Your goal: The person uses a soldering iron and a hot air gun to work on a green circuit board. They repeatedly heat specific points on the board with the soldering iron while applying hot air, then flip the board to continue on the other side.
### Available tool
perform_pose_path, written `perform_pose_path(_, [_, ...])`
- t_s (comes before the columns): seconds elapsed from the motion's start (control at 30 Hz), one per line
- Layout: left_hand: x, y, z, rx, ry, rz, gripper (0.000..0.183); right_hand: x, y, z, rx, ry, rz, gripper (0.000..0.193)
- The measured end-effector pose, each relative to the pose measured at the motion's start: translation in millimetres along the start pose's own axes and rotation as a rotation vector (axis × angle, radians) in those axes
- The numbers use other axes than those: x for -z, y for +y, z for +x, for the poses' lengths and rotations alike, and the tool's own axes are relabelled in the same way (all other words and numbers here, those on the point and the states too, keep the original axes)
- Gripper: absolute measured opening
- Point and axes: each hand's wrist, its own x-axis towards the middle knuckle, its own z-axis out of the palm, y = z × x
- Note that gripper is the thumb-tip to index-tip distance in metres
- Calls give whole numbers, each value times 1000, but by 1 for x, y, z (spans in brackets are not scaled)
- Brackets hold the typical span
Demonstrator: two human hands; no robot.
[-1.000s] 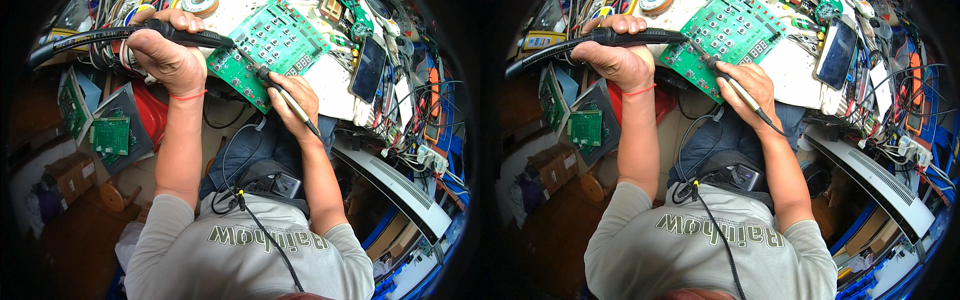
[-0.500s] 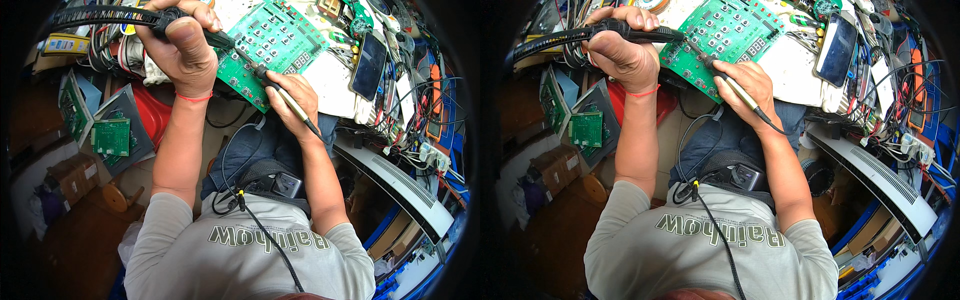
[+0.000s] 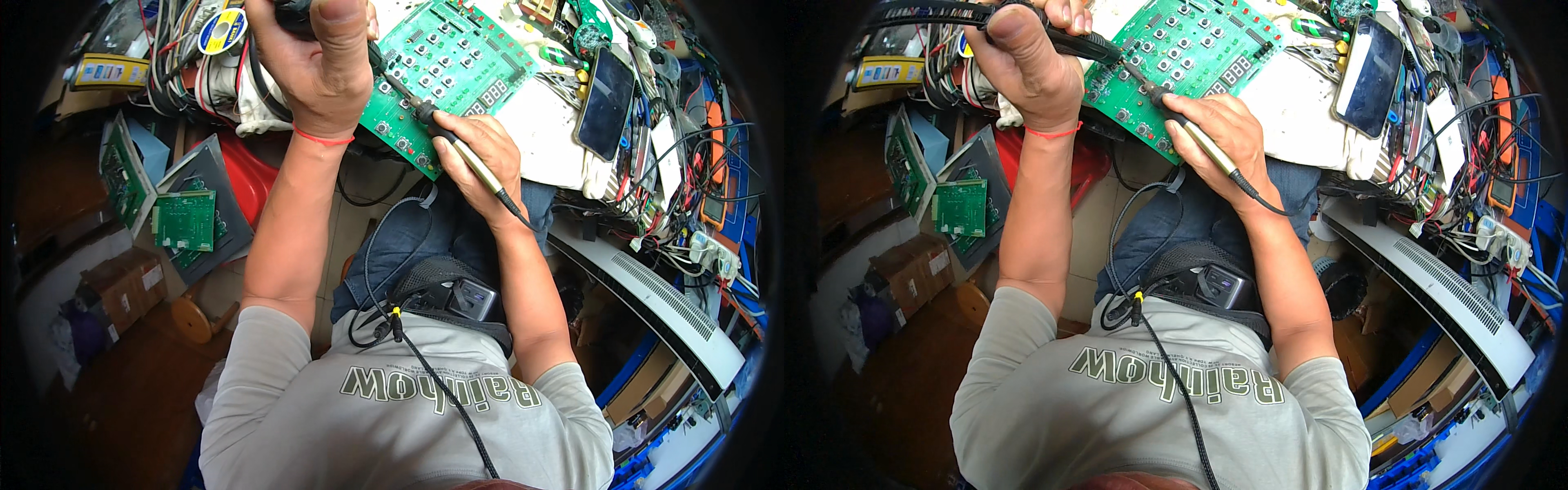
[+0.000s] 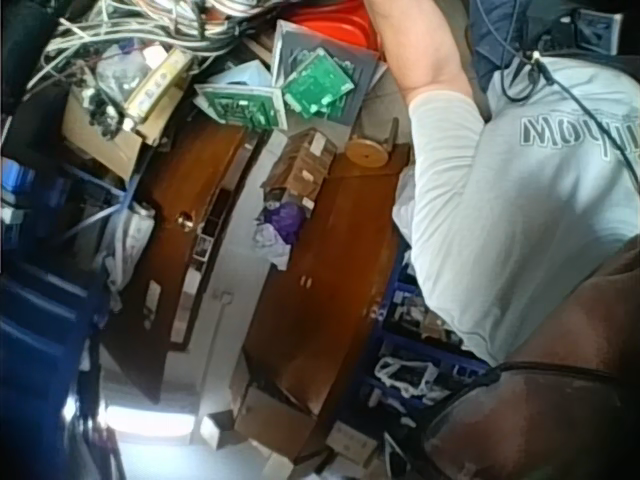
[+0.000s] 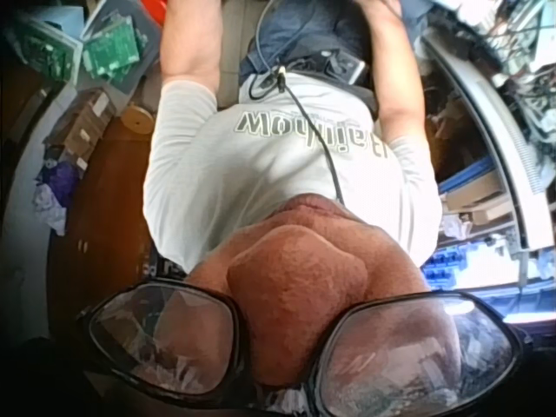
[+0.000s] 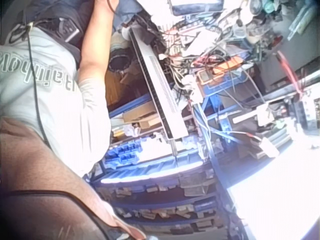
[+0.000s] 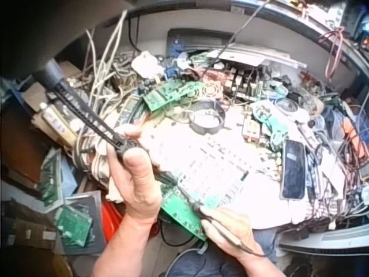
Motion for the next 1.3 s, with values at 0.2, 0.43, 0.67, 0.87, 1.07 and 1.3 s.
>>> perform_pose_path(0.2, [0, 19, 10, 44, -64, 501, 43, -3, 2, -1, -4, 54, 40, 31])
perform_pose_path(0.43, [4, 118, 54, -4, -20, 152, 74, 22, -17, -18, -26, 227, 369, 33])
perform_pose_path(0.67, [22, 150, -69, 394, -130, 627, 84, 62, -62, -20, -262, 417, 682, 47])
perform_pose_path(0.87, [19, 106, -116, 317, -689, 943, 32, 93, -107, -1, -460, 394, 909, 60])
perform_pose_path(1.07, [-1, 88, -106, 204, -905, 938, 18, 115, -160, 2, -711, 147, 592, 64])
perform_pose_path(1.3, [-42, 114, -94, 194, -1073, 958, 16, 120, -174, -21, -536, 131, 460, 57])
